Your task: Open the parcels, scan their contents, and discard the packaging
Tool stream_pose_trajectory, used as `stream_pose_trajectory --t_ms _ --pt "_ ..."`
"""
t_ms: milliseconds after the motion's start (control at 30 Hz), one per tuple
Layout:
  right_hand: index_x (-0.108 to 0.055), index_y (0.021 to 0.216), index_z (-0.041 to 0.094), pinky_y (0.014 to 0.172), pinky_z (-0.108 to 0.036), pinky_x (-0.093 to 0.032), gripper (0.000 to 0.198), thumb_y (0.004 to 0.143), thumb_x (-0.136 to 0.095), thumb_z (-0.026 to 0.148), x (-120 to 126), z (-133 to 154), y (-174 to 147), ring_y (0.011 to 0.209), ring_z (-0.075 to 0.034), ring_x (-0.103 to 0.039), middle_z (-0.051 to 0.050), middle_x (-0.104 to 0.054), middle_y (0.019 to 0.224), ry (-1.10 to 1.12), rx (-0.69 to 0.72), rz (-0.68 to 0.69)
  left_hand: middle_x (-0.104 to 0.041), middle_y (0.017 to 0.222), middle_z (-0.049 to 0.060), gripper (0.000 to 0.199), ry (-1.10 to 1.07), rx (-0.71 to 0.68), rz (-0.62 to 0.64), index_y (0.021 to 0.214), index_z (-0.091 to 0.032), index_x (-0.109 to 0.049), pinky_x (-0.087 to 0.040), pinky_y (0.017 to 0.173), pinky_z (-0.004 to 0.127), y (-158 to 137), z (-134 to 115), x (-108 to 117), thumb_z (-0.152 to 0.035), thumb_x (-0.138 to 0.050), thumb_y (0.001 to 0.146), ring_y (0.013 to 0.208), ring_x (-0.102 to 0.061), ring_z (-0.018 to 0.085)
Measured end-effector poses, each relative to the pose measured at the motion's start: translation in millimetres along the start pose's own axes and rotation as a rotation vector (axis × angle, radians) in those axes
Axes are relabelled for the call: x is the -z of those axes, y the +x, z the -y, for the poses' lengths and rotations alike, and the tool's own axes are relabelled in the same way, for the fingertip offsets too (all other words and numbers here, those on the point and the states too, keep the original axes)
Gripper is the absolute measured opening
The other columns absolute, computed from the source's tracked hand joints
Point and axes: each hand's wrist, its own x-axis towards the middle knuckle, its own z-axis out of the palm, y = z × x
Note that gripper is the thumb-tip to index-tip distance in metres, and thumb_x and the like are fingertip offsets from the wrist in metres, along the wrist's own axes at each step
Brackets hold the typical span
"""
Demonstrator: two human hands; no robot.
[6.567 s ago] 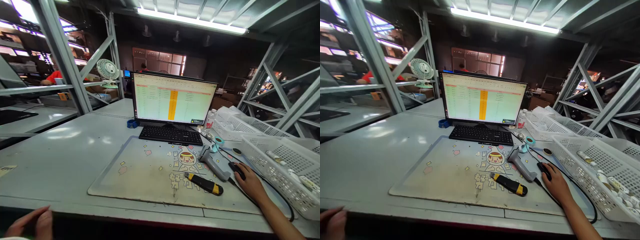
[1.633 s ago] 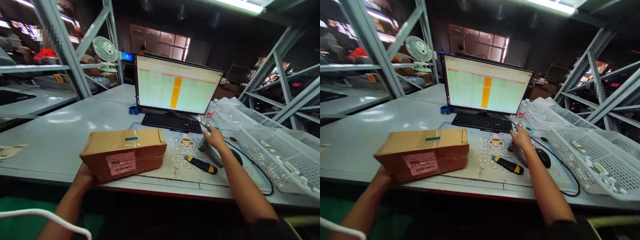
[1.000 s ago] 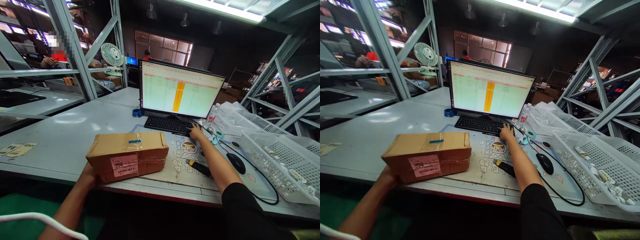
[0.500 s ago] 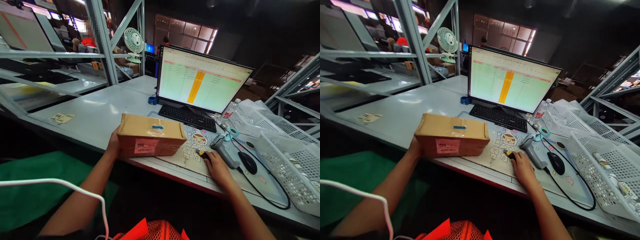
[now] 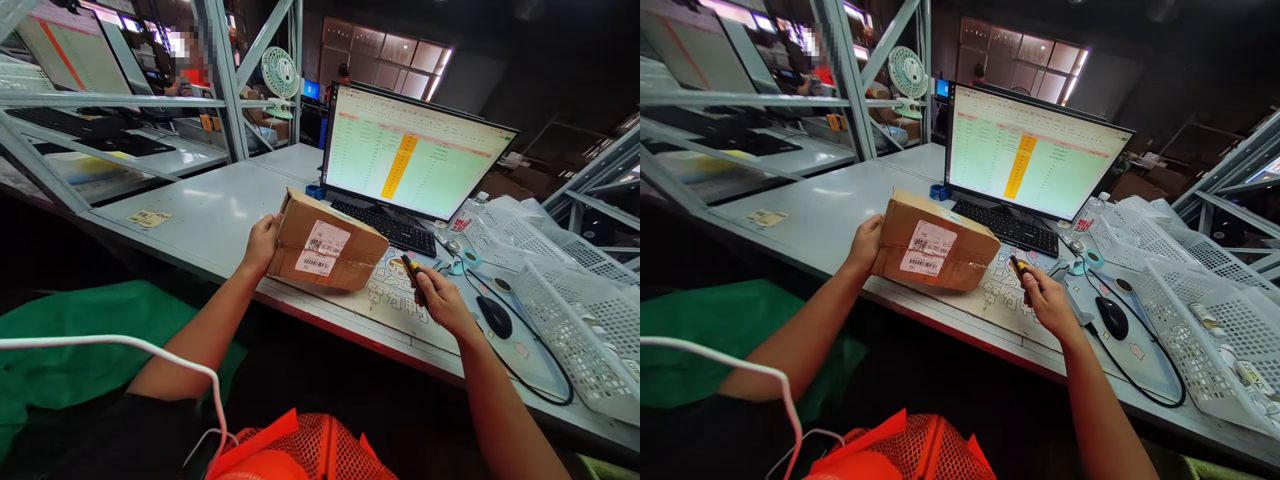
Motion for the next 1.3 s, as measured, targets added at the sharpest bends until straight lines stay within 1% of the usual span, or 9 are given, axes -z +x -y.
stream_pose_trajectory --t_ms 167,267,400,500,667,900,1100,1200,1300 --pt "-0.069 0.108 0.019 0.058 -0.029 -0.045 0.065 0.099 -0.047 0.079 8.9 2.9 8.4 0.059 -0.017 -0.057 0.001 -0.058 0.066 -0.021 0.043 -0.059 -0.074 0.096 0.008 0.053 0.284 -0.513 0.006 0.105 -0.021 -0.068 -0.052 0.086 0.037 -17.5 -0.2 8.8 -0.069 -0.046 0.103 0.092 -0.066 0.024" --pt "-0.065 0.096 0.021 0.056 -0.028 -0.044 0.064 0.097 -0.049 0.082 18.5 -1.3 14.9 0.058 -0.016 -0.056 0.0 -0.058 0.065 -0.009 0.032 -0.077 -0.078 0.115 0.011 0.047 0.435 -0.833 0.287 0.109 -0.027 -0.072 -0.048 0.108 0.047 -28.1 4.0 14.6 -0.069 -0.053 0.1 0.117 -0.068 0.03" --pt "-0.059 0.085 0.022 0.053 -0.027 -0.042 0.064 0.096 -0.048 0.084 26.3 1.5 26.8 0.055 -0.015 -0.055 0.0 -0.058 0.062 -0.018 0.031 -0.043 -0.077 0.131 0.005 0.025 0.565 -0.918 0.742 0.112 -0.036 -0.076 -0.042 0.119 0.047 -35.7 14.7 18.9 -0.053 -0.069 0.096 0.133 -0.064 0.029" --pt "-0.068 0.096 0.021 0.051 -0.028 -0.043 0.064 0.096 -0.05 0.082 25.2 13.7 39.9 0.052 -0.015 -0.055 0.0 -0.06 0.064 -0.044 0.034 0.045 -0.073 0.139 0.003 0.025 0.602 -0.892 0.828 0.12 -0.038 -0.076 -0.038 0.124 0.045 -45.3 19.5 23.8 -0.033 -0.063 0.099 0.141 -0.059 0.026" --pt "-0.079 0.11 0.022 0.06 -0.029 -0.048 0.043 0.098 -0.061 0.059 7.3 56.2 68.2 0.067 -0.018 -0.064 -0.006 -0.075 0.086 -0.223 0.204 0.314 -0.054 0.158 0.012 0.047 0.49 -0.636 0.372 0.148 -0.033 -0.057 -0.035 0.128 0.055 -96.1 16.9 21.0 -0.032 -0.062 0.101 0.154 -0.044 0.033" --pt "-0.078 0.108 0.022 0.062 -0.026 -0.047 0.031 0.103 -0.058 0.045 -38.0 115.2 95.9 0.066 -0.016 -0.062 -0.003 -0.071 0.078 -0.251 0.3 0.561 -0.008 0.179 0.025 0.148 0.366 -0.127 0.163 0.173 -0.03 0.004 -0.027 0.13 0.068 -167.7 22.2 -39.9 -0.064 -0.095 0.068 0.165 -0.014 0.046" --pt "-0.063 0.142 0.026 0.048 -0.029 -0.053 0.046 0.103 -0.063 0.05 -2.6 66.4 107.3 0.054 -0.019 -0.065 -0.002 -0.068 0.071 0.043 -0.06 0.37 -0.043 0.169 0.017 0.114 0.276 0.008 0.455 0.173 -0.028 -0.021 -0.041 0.126 0.052 -102.4 36.0 30.5 -0.06 -0.083 0.083 0.153 -0.046 0.04" --pt "-0.053 0.154 0.024 0.051 -0.032 -0.06 0.056 0.104 -0.06 0.05 11.4 16.6 94.8 0.059 -0.022 -0.071 -0.002 -0.07 0.07 0.331 -0.274 0.172 -0.035 0.174 0.016 0.118 0.287 0.044 0.652 0.173 -0.032 -0.021 -0.042 0.125 0.048 -52.4 28.0 80.5 -0.067 -0.084 0.079 0.156 -0.042 0.039" --pt "-0.05 0.156 0.024 0.049 -0.029 -0.058 0.058 0.104 -0.061 0.047 -6.6 -18.4 68.5 0.054 -0.019 -0.068 -0.001 -0.069 0.067 0.547 -0.437 0.085 -0.026 0.178 0.014 0.13 0.383 -0.066 0.717 0.174 -0.038 -0.014 -0.044 0.122 0.051 -13.5 2.5 80.9 -0.075 -0.086 0.072 0.157 -0.04 0.041"
